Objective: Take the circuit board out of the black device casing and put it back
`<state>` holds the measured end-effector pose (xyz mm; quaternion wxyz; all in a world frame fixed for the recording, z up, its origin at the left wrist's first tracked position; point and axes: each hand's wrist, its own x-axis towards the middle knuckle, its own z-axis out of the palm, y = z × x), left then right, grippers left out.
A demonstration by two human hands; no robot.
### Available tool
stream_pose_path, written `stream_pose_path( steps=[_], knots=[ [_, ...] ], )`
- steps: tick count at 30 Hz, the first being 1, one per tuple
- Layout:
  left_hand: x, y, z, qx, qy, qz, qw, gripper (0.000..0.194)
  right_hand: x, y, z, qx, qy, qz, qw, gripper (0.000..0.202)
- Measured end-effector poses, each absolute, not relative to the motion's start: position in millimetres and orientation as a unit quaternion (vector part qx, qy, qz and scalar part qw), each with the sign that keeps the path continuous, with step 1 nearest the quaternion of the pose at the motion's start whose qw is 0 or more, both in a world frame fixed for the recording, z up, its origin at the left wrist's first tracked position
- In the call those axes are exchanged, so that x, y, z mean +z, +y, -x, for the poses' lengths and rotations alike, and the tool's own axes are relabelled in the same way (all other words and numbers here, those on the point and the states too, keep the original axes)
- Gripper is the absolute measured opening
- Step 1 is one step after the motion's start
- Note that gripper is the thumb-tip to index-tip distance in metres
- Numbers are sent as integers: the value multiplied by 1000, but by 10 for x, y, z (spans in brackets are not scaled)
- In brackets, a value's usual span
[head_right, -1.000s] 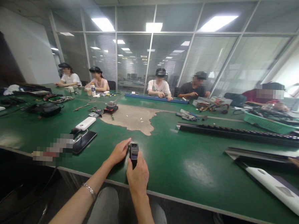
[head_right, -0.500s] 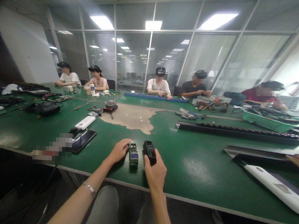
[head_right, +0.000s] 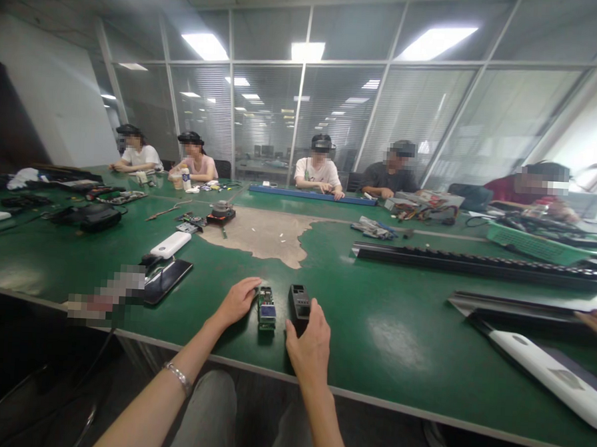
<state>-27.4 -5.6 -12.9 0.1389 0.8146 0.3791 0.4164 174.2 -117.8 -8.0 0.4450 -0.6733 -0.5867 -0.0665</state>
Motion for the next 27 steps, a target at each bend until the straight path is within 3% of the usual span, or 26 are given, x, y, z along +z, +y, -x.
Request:
stream_pose_path(
  steps=[12, 20, 27],
  knots=[
    [-78, -96, 275, 421, 383, -810, 139, 38, -67, -1227, -1724, -48, -571, 690, 442, 80],
    [-90, -87, 269, 418, 392, -807, 143, 42, -94, -1223, -1741, -50, -594, 677, 431, 61],
    [-110, -64, 269, 430, 390, -800, 150, 43, 221, -1318, -1512, 25, -547, 683, 485, 62]
  ],
)
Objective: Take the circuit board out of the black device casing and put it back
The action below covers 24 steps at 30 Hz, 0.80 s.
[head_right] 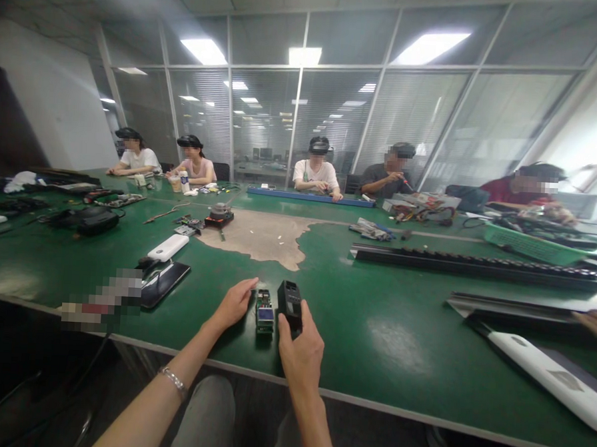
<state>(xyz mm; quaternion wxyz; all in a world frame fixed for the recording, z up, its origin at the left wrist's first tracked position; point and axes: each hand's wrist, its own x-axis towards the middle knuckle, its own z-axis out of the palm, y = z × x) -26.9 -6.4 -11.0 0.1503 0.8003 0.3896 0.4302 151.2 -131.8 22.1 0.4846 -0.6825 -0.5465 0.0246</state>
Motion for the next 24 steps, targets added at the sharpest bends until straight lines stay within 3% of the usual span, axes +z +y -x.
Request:
stream_pose_path(
  steps=[4, 12, 20, 24],
  knots=[
    [-142, -54, 261, 455, 376, -789, 171, 45, 358, -1321, -1282, 26, -576, 647, 499, 62],
    [-117, -69, 272, 474, 357, -770, 233, 51, 342, -1260, -1059, -3, -629, 645, 434, 58],
    [-33, -114, 260, 450, 368, -788, 202, 55, 147, -1305, -1055, -10, -643, 643, 416, 53],
    [-22, -115, 261, 439, 359, -804, 180, 47, 73, -1323, -1034, -8, -639, 625, 448, 65]
  ],
)
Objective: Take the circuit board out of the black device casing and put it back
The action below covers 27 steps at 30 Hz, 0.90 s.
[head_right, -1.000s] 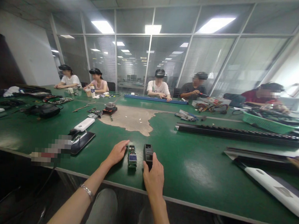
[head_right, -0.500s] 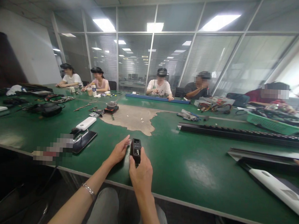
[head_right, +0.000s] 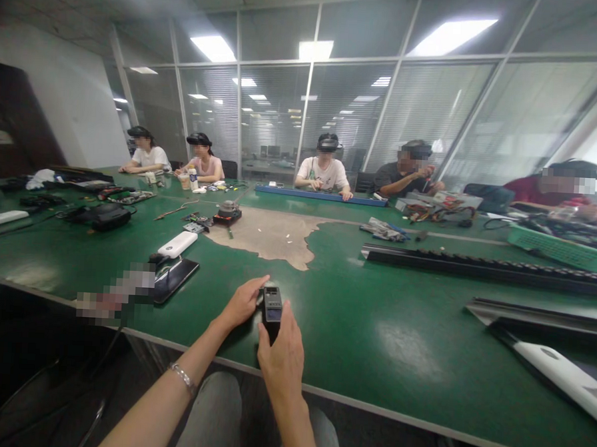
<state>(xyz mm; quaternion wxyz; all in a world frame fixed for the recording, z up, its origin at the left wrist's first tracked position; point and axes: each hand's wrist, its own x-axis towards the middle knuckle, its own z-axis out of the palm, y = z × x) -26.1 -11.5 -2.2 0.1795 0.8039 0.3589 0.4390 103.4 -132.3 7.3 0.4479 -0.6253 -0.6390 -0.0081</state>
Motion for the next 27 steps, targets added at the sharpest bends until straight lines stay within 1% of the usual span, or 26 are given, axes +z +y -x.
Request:
stream_pose_path(
  steps=[2, 3, 6, 9, 19, 23, 27],
  knots=[
    [-9, -115, 262, 429, 357, -812, 169, 41, 69, -1306, -1026, -14, -631, 620, 466, 73],
    [-1, -115, 262, 426, 358, -814, 166, 39, 68, -1293, -1024, -15, -628, 620, 470, 74],
    [20, -122, 265, 421, 364, -815, 164, 37, 46, -1258, -1023, -3, -630, 625, 462, 64],
    [33, -133, 266, 417, 366, -815, 165, 37, 8, -1253, -1014, 0, -629, 626, 461, 58],
    [17, -145, 257, 423, 369, -810, 168, 43, 26, -1284, -986, 6, -618, 635, 464, 59],
    [26, -163, 259, 429, 376, -803, 173, 44, 144, -1259, -999, 28, -603, 644, 470, 61],
    [35, -180, 257, 438, 362, -802, 182, 45, 352, -1265, -1098, 32, -579, 630, 516, 62]
  ],
)
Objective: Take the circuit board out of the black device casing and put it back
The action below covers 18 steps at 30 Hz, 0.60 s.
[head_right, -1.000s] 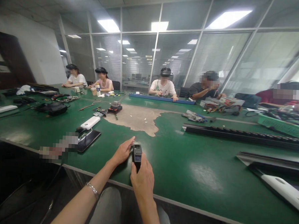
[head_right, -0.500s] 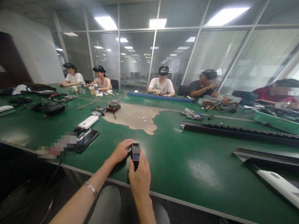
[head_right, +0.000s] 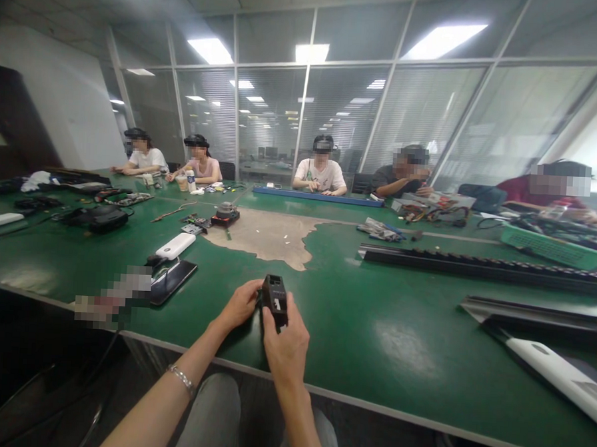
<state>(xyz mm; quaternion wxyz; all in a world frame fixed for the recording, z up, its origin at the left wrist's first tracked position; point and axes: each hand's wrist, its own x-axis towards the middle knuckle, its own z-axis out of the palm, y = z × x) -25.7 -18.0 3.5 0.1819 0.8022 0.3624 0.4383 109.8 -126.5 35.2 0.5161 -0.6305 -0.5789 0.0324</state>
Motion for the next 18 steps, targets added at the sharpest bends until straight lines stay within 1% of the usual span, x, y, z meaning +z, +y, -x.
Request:
stream_pose_path(
  steps=[2, 4, 6, 11, 18],
  knots=[
    [17, -175, 256, 439, 366, -801, 177, 47, 413, -1271, -1216, 25, -560, 631, 536, 63],
    [-11, -162, 254, 434, 370, -804, 170, 48, 405, -1268, -1370, 7, -545, 643, 537, 64],
    [-36, -149, 253, 426, 369, -810, 163, 49, 331, -1255, -1529, -14, -542, 659, 521, 64],
    [-55, -139, 248, 404, 376, -821, 142, 45, 66, -1224, -1765, -14, -550, 691, 468, 66],
    [-45, -138, 238, 392, 381, -827, 130, 39, -74, -1211, -1771, -25, -574, 687, 445, 68]
  ],
)
